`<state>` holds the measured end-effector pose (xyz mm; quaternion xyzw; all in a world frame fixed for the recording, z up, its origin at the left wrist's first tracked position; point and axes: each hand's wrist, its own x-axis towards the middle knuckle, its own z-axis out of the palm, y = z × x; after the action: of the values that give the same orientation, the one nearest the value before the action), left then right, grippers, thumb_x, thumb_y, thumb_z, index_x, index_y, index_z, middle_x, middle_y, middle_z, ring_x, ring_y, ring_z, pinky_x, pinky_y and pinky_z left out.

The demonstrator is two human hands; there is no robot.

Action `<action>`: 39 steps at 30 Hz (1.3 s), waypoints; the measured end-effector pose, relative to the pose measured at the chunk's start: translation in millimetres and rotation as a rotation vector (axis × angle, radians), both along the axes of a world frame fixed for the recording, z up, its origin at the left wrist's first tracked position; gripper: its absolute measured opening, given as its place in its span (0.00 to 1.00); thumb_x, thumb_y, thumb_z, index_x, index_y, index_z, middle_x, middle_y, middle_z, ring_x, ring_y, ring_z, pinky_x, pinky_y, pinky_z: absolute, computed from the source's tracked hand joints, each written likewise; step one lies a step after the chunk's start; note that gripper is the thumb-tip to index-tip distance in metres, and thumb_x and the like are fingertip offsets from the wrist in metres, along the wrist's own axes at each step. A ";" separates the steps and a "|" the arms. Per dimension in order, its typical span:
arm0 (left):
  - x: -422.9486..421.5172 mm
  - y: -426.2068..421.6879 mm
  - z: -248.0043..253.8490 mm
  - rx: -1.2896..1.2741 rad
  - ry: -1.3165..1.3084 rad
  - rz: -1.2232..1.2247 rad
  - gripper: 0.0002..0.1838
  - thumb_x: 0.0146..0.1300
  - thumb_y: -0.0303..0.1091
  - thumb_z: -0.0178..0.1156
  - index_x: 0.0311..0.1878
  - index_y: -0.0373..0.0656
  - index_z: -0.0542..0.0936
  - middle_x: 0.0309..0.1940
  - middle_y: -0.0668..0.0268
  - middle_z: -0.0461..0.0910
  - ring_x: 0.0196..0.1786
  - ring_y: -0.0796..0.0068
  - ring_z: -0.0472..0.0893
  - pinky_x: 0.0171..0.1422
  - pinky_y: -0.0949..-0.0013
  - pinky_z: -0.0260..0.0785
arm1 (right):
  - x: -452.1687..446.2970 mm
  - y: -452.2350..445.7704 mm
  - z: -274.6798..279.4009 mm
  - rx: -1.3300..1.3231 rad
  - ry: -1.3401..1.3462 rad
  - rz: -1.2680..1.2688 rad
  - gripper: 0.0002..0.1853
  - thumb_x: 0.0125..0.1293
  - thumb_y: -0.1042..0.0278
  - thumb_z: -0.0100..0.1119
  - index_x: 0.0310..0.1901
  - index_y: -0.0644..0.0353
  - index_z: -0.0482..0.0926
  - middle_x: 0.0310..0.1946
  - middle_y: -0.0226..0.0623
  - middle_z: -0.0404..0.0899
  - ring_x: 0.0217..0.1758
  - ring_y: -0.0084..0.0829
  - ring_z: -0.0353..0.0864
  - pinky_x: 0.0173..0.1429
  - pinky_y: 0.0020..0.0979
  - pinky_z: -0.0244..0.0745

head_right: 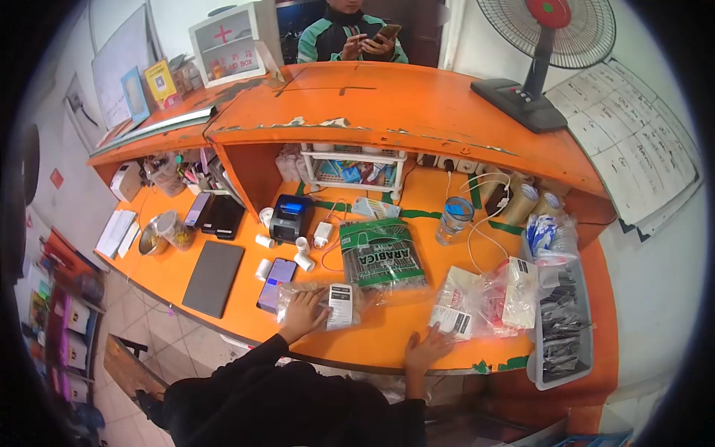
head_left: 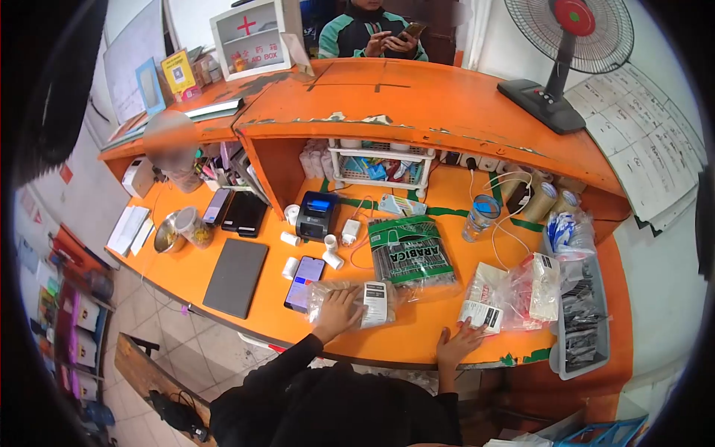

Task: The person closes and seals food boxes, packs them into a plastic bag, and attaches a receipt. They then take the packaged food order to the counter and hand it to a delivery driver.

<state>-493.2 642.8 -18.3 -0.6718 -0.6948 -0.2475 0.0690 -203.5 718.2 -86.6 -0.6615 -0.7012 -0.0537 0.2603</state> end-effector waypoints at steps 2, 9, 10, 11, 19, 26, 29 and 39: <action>-0.1 1.1 -1.6 -0.016 0.005 0.004 0.25 0.54 0.46 0.53 0.54 0.44 0.67 0.46 0.63 0.72 0.47 0.65 0.71 0.52 0.61 0.59 | 1.5 0.3 -2.0 0.019 0.008 0.004 0.34 0.57 0.52 0.48 0.62 0.57 0.51 0.63 0.62 0.34 0.63 0.64 0.39 0.61 0.57 0.40; 1.5 1.4 2.4 -0.036 0.005 0.021 0.24 0.55 0.46 0.52 0.53 0.44 0.68 0.45 0.63 0.71 0.45 0.65 0.71 0.51 0.62 0.60 | -1.0 0.2 3.1 0.015 0.018 0.006 0.34 0.57 0.52 0.48 0.62 0.58 0.51 0.63 0.62 0.35 0.64 0.64 0.39 0.61 0.57 0.41; 1.3 1.1 3.2 -0.042 0.002 0.022 0.24 0.55 0.46 0.52 0.52 0.43 0.68 0.45 0.63 0.71 0.45 0.65 0.71 0.50 0.62 0.60 | -1.3 -0.3 4.0 0.021 0.011 0.006 0.35 0.57 0.52 0.49 0.62 0.58 0.51 0.63 0.62 0.35 0.64 0.64 0.39 0.61 0.57 0.41; 0.4 1.3 4.1 -0.045 -0.004 0.022 0.24 0.55 0.47 0.52 0.52 0.43 0.68 0.45 0.63 0.71 0.45 0.64 0.71 0.50 0.62 0.60 | -1.8 -0.2 3.6 0.026 0.009 0.008 0.35 0.57 0.52 0.49 0.62 0.58 0.51 0.63 0.62 0.35 0.64 0.64 0.39 0.61 0.57 0.41; -32.8 -7.9 10.6 -0.146 -0.104 -0.161 0.26 0.53 0.45 0.55 0.55 0.45 0.67 0.47 0.61 0.69 0.47 0.60 0.69 0.51 0.59 0.59 | -4.5 -0.1 4.6 0.096 -0.027 0.027 0.35 0.56 0.52 0.51 0.62 0.59 0.51 0.63 0.62 0.36 0.63 0.63 0.41 0.62 0.56 0.43; -65.5 -15.2 -16.2 -0.145 -0.288 -0.292 0.24 0.50 0.42 0.57 0.51 0.44 0.70 0.44 0.60 0.68 0.47 0.58 0.68 0.50 0.58 0.60 | -13.7 -4.4 6.2 0.096 -0.053 -0.032 0.35 0.54 0.53 0.51 0.61 0.58 0.54 0.63 0.60 0.40 0.62 0.62 0.44 0.62 0.53 0.46; -76.8 -15.9 -18.0 -0.118 -0.357 -0.347 0.23 0.49 0.43 0.57 0.49 0.43 0.70 0.42 0.58 0.68 0.45 0.57 0.68 0.48 0.58 0.60 | -29.3 -7.6 9.5 0.096 -0.030 -0.140 0.33 0.56 0.57 0.48 0.62 0.57 0.52 0.63 0.56 0.41 0.62 0.57 0.50 0.61 0.48 0.52; -111.2 -22.7 -29.6 -0.135 -0.448 -0.559 0.17 0.52 0.44 0.55 0.38 0.42 0.72 0.38 0.59 0.68 0.44 0.58 0.68 0.47 0.59 0.59 | -64.7 -19.1 -14.2 0.041 -0.128 -0.461 0.31 0.58 0.58 0.45 0.62 0.58 0.51 0.61 0.55 0.51 0.60 0.50 0.57 0.60 0.43 0.54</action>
<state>-604.5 620.1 -47.8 -0.7679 -0.4971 -0.3514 -0.1995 -268.2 699.1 -100.8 -0.7941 -0.5454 -0.1676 0.2096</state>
